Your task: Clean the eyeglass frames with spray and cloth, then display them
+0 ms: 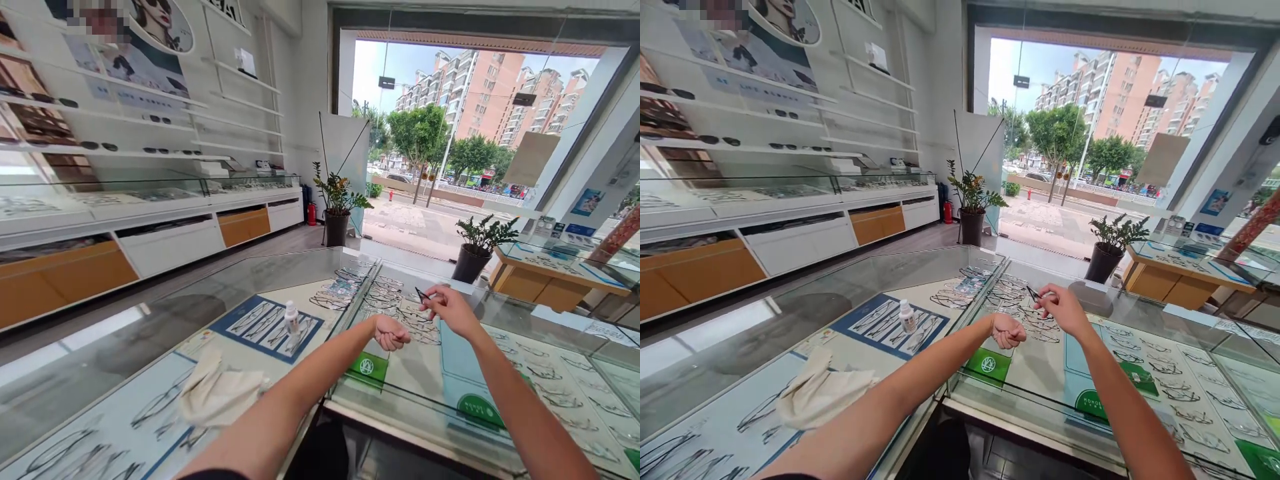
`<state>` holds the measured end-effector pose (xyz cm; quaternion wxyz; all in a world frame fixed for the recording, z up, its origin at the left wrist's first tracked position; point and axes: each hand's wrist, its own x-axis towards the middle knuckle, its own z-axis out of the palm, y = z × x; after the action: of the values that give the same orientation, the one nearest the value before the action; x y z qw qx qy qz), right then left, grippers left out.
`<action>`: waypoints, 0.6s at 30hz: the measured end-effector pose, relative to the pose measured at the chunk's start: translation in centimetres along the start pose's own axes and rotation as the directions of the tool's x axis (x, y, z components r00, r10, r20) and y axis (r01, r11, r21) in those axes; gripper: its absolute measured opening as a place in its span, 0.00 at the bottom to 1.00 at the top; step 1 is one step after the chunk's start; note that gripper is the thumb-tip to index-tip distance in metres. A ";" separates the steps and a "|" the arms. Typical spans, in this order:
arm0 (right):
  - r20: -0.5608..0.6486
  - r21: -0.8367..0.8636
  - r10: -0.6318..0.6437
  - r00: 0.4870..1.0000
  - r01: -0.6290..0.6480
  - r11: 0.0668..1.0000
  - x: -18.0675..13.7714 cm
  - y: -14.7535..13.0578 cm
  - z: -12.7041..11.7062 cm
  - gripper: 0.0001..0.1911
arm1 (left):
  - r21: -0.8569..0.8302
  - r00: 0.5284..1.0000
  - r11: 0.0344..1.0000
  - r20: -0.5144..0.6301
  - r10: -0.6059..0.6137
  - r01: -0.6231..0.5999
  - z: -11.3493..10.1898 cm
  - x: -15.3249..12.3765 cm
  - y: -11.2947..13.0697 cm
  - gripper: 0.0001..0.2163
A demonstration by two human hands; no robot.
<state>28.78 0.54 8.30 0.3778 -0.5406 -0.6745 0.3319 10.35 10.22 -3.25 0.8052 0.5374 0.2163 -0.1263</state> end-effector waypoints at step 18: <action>-0.022 -0.469 -0.147 0.989 0.120 0.875 -13.4 3.3 10.3 0.13 | -0.103 0.748 0.871 -0.566 0.345 -0.480 11.0 -5.4 -9.8 0.26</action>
<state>23.20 -12.36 -1.60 0.2778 -0.5768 -0.7592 0.1176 3.71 -3.92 -4.94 0.7805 0.4829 0.3186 0.2370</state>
